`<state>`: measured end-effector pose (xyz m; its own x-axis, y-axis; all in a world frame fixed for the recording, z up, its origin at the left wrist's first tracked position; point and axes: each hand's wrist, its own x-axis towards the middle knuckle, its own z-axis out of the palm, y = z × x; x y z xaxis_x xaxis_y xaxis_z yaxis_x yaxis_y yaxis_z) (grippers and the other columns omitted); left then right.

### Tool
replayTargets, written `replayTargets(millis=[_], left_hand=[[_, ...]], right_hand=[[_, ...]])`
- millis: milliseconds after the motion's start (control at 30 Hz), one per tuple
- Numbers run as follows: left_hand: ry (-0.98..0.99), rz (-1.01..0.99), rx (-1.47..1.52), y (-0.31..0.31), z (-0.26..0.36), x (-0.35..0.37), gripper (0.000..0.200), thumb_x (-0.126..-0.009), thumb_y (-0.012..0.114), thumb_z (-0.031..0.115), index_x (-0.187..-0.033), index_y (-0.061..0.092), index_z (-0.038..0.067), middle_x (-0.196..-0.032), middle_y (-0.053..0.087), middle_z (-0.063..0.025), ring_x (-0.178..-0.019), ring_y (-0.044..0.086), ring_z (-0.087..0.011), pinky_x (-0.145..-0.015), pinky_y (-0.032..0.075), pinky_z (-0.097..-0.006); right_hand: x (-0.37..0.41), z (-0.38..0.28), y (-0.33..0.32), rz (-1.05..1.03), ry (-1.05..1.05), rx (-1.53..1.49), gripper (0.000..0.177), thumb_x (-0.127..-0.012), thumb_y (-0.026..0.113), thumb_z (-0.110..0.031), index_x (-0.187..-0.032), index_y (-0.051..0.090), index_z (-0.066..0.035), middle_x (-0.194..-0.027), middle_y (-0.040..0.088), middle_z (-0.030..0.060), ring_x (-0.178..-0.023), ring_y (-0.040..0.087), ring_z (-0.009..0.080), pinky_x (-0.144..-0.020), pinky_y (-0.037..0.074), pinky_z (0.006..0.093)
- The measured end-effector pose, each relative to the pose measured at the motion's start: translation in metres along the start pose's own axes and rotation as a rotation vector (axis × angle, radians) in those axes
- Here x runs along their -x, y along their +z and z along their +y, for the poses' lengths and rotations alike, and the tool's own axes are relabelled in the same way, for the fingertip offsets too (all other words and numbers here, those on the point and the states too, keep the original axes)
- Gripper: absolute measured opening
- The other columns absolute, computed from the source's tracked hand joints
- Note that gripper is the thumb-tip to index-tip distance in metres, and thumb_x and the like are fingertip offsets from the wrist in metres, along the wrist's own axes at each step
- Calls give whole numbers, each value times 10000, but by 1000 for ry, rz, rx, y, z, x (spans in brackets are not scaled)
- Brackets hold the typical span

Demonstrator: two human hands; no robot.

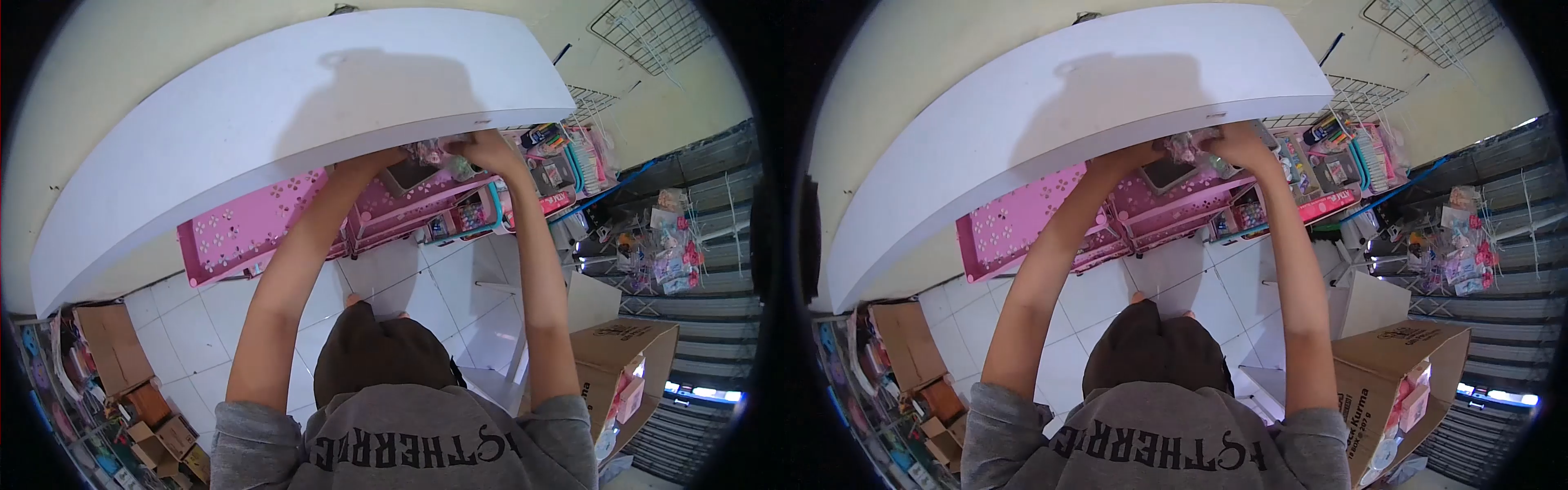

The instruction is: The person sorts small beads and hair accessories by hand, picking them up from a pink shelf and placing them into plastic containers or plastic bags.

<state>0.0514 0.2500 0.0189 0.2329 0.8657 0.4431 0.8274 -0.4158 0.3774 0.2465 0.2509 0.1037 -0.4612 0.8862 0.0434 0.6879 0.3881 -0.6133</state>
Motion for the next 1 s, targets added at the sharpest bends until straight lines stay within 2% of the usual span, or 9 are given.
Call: replayTargets(millis=[133, 200, 300, 433, 500, 567, 733, 933, 1000], left_hand=[[-54, -39, 57, -7, 2, -3, 499, -597, 623, 298, -1028, 491, 83, -1027, 483, -144, -961, 449, -300, -828, 354, -398], [-103, -122, 102, -1, 3, -2, 521, -588, 626, 294, -1043, 480, 86, -1042, 475, -146, -971, 443, -301, -837, 350, -398], [-48, -120, 81, 10, 13, -3, 567, -571, 631, 282, -1074, 459, 85, -1071, 461, -153, -1001, 425, -309, -864, 336, -389], [-15, 60, -90, 35, 22, -2, 607, -537, 658, 257, -1080, 457, 76, -1109, 436, -161, -1049, 389, -322, -892, 306, -406], [-38, 139, -135, 42, 23, -5, 599, -544, 655, 234, -1083, 456, 68, -1118, 430, -162, -1062, 378, -323, -899, 294, -414], [-164, 118, -63, 42, 24, -11, 543, -596, 613, 179, -1096, 446, 50, -1127, 426, -160, -1077, 362, -327, -912, 275, -421], [-75, 211, 18, 30, 17, -9, 437, -660, 540, 125, -1078, 454, 31, -1104, 443, -162, -1056, 382, -327, -909, 281, -418], [-80, 465, 6, 34, 13, -7, 373, -688, 516, 125, -1045, 474, 27, -1072, 460, -167, -1022, 409, -328, -886, 304, -419], [-81, 505, 3, 41, 9, -8, 362, -693, 512, 125, -1040, 477, 26, -1066, 463, -167, -1016, 413, -329, -882, 308, -419]], right_hand=[[-22, -32, 4, -168, 144, 427, 422, -619, 619, -227, -976, 508, -33, -931, 549, 161, -856, 504, 250, -761, 394, 308], [-43, -27, 7, -268, -34, 671, 317, -599, 547, -256, -842, 554, -52, -825, 560, 162, -797, 516, 307, -744, 417, 367], [-44, -21, 3, -150, -145, 684, 265, -587, 539, -223, -800, 553, -66, -793, 557, 157, -770, 516, 305, -729, 421, 367], [-42, -14, 4, -184, -114, 743, 278, -581, 541, -214, -816, 558, -68, -813, 560, 150, -782, 517, 301, -730, 419, 370], [-35, -11, 6, -39, -202, 557, 278, -575, 550, -224, -803, 563, -65, -801, 563, 151, -777, 518, 308, -732, 417, 368], [-33, -13, 2, -64, -183, 528, 297, -566, 583, -207, -820, 560, -56, -780, 563, 149, -744, 514, 297, -701, 416, 361], [-52, 21, 16, -204, -245, 480, 295, -564, 602, -171, -837, 565, -63, -750, 562, 146, -713, 510, 287, -661, 418, 347], [-49, -42, 36, -108, -161, 865, 404, -590, 568, -232, -963, 524, -81, -974, 516, 164, -918, 480, 303, -815, 382, 387], [-52, -50, 40, -279, -59, 946, 448, -596, 577, -239, -1009, 499, -83, -1034, 483, 164, -965, 454, 306, -837, 372, 393]])
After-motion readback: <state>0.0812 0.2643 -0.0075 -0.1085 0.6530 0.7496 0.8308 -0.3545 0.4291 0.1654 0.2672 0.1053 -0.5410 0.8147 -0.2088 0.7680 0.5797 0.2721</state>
